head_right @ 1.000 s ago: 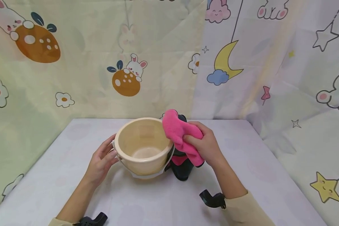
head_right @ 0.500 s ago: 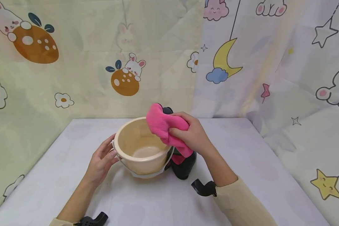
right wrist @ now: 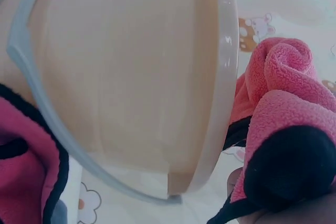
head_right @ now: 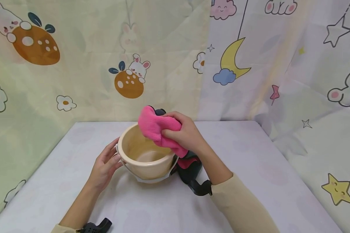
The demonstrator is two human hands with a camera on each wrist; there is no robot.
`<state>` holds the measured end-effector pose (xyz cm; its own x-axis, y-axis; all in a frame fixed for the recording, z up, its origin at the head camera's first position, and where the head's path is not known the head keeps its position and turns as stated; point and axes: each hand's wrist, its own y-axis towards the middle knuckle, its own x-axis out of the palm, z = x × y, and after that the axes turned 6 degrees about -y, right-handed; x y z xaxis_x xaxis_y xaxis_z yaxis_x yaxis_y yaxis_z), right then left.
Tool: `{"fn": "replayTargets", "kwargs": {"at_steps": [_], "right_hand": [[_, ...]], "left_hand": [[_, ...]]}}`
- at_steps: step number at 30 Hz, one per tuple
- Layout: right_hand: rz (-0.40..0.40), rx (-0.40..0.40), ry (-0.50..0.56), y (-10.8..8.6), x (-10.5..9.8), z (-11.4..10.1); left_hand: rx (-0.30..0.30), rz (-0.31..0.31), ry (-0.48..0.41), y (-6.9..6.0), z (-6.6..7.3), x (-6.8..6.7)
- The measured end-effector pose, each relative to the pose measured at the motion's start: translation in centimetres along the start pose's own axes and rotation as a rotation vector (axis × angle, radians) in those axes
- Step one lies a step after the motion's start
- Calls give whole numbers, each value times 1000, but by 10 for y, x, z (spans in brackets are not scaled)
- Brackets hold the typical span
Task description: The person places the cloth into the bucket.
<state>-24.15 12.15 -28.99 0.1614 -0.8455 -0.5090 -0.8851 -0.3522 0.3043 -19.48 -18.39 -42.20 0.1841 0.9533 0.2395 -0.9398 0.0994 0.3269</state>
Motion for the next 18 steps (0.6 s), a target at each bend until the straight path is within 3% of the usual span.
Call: {"fn": "replayTargets", "kwargs": {"at_steps": [12, 18], "right_hand": [[-129, -7, -77, 15, 19, 1], [-190, -26, -172, 20, 23, -1]], "left_hand": [[4, 0, 15, 0, 1, 0], [-5, 2, 22, -1, 1, 0]]}}
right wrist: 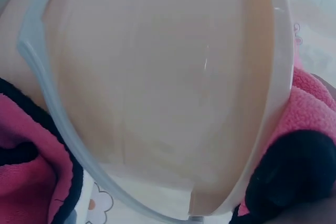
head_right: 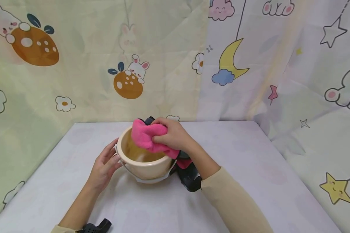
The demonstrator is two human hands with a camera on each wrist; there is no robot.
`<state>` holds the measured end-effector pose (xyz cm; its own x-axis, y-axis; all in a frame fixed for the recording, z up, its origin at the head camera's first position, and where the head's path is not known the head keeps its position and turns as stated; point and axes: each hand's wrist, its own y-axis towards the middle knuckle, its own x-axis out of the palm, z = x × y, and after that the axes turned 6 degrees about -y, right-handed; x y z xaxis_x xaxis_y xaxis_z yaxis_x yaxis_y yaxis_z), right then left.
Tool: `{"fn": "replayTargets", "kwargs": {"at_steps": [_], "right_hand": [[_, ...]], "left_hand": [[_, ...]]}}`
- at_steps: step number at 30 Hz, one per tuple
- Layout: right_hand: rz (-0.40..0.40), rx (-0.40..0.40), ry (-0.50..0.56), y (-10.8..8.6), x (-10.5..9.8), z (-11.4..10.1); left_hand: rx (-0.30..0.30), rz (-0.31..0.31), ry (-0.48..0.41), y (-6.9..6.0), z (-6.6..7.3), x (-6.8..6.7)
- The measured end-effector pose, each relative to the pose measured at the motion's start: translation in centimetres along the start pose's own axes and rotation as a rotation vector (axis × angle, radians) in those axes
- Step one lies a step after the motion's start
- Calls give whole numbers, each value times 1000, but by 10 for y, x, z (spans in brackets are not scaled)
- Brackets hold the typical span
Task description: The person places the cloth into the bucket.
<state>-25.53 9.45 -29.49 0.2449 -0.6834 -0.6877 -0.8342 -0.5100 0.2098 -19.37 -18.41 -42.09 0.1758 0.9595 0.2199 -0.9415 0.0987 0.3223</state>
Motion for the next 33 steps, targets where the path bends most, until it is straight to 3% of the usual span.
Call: {"fn": "replayTargets", "kwargs": {"at_steps": [7, 22, 33], "right_hand": [[-100, 9, -134, 9, 6, -7], [-156, 13, -224, 26, 21, -12], [-198, -14, -417, 38, 37, -6]], "left_hand": [[5, 16, -4, -1, 0, 1], [-15, 11, 15, -1, 1, 1], [-24, 24, 40, -2, 1, 4]]}}
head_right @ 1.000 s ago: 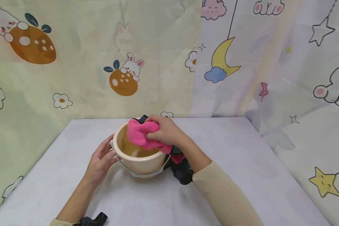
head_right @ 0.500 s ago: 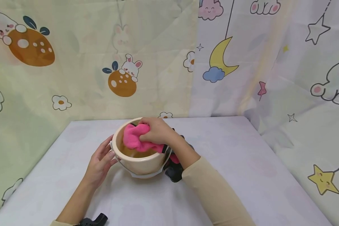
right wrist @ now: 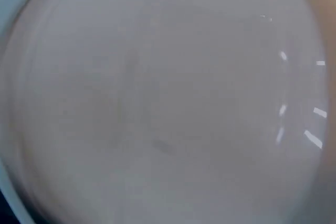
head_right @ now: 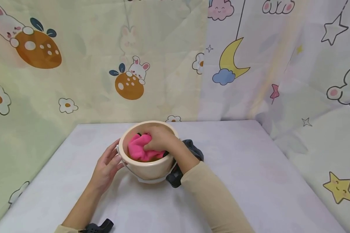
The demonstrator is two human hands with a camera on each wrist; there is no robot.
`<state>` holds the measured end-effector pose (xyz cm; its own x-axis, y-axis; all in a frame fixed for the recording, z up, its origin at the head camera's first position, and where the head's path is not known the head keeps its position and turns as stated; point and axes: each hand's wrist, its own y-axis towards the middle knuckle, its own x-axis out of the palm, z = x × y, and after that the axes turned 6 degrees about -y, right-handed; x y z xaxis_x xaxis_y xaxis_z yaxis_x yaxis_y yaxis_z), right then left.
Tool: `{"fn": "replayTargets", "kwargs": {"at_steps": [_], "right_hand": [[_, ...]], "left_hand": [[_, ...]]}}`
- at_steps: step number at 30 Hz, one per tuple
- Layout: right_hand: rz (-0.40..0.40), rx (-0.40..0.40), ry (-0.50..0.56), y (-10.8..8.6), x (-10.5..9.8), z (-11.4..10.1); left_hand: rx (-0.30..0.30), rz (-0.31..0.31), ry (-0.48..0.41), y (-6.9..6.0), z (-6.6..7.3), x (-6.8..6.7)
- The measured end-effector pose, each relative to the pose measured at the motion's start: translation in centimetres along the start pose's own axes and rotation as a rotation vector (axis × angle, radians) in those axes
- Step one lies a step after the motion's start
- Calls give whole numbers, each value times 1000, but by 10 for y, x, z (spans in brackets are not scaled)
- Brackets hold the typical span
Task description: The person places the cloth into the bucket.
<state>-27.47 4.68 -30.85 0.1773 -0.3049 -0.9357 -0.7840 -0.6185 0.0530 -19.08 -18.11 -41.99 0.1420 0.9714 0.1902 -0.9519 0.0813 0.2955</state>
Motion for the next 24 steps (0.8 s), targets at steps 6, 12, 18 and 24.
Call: {"fn": "replayTargets", "kwargs": {"at_steps": [6, 12, 18, 24], "right_hand": [[-35, -5, -38, 5, 2, -1], [-101, 40, -3, 7, 4, -1], [-171, 69, -27, 10, 8, -3], [-253, 89, -9, 9, 12, -4]], "left_hand": [[4, -3, 3, 0, -1, -3], [1, -10, -19, 0, -2, -2], [7, 6, -12, 0, 0, 0], [12, 5, -31, 0, -1, 1]]}}
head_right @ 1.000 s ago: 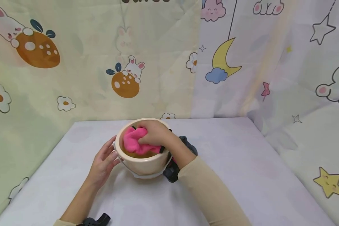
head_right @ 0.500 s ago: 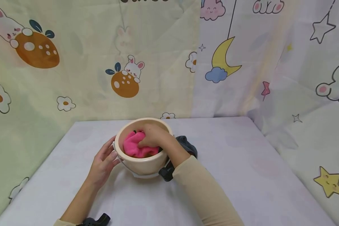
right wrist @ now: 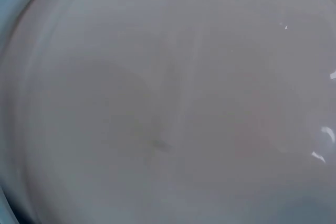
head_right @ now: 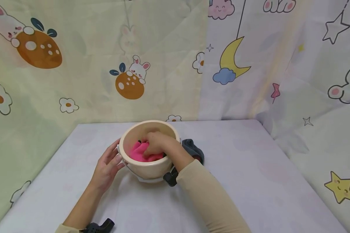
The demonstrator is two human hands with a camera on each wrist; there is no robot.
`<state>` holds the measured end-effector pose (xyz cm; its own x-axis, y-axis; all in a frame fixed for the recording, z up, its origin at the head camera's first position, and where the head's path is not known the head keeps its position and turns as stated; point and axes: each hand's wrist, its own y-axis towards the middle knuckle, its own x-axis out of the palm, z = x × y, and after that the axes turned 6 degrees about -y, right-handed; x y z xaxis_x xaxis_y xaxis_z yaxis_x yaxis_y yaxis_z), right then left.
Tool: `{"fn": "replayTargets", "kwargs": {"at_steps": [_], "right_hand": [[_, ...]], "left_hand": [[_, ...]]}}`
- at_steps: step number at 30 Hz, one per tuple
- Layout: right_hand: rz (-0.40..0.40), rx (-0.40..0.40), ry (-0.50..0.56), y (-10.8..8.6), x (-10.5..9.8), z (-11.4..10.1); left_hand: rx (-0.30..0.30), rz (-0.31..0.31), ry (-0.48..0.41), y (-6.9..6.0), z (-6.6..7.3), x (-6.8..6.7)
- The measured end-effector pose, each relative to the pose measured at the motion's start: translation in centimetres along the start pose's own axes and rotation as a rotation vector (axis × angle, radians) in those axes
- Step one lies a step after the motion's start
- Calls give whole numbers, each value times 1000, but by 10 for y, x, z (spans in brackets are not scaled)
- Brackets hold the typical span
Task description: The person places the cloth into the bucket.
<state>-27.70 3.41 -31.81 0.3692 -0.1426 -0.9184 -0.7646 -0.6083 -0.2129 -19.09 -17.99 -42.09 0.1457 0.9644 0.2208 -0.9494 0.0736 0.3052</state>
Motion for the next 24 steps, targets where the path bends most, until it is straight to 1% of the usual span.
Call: {"fn": "replayTargets", "kwargs": {"at_steps": [5, 14, 17, 20, 24], "right_hand": [[4, -10, -14, -1, 1, 1], [24, -63, -21, -2, -1, 3], [58, -84, -14, -3, -2, 3], [100, -101, 16, -4, -4, 2], [142, -99, 46, -7, -8, 0]], "left_hand": [[-4, -9, -2, 1, 0, 0], [-5, -5, -5, 0, -2, 0], [-4, -3, -6, 0, -2, 0], [-5, 5, 1, 0, -2, -1], [-7, 9, 11, 0, -2, -2]]}}
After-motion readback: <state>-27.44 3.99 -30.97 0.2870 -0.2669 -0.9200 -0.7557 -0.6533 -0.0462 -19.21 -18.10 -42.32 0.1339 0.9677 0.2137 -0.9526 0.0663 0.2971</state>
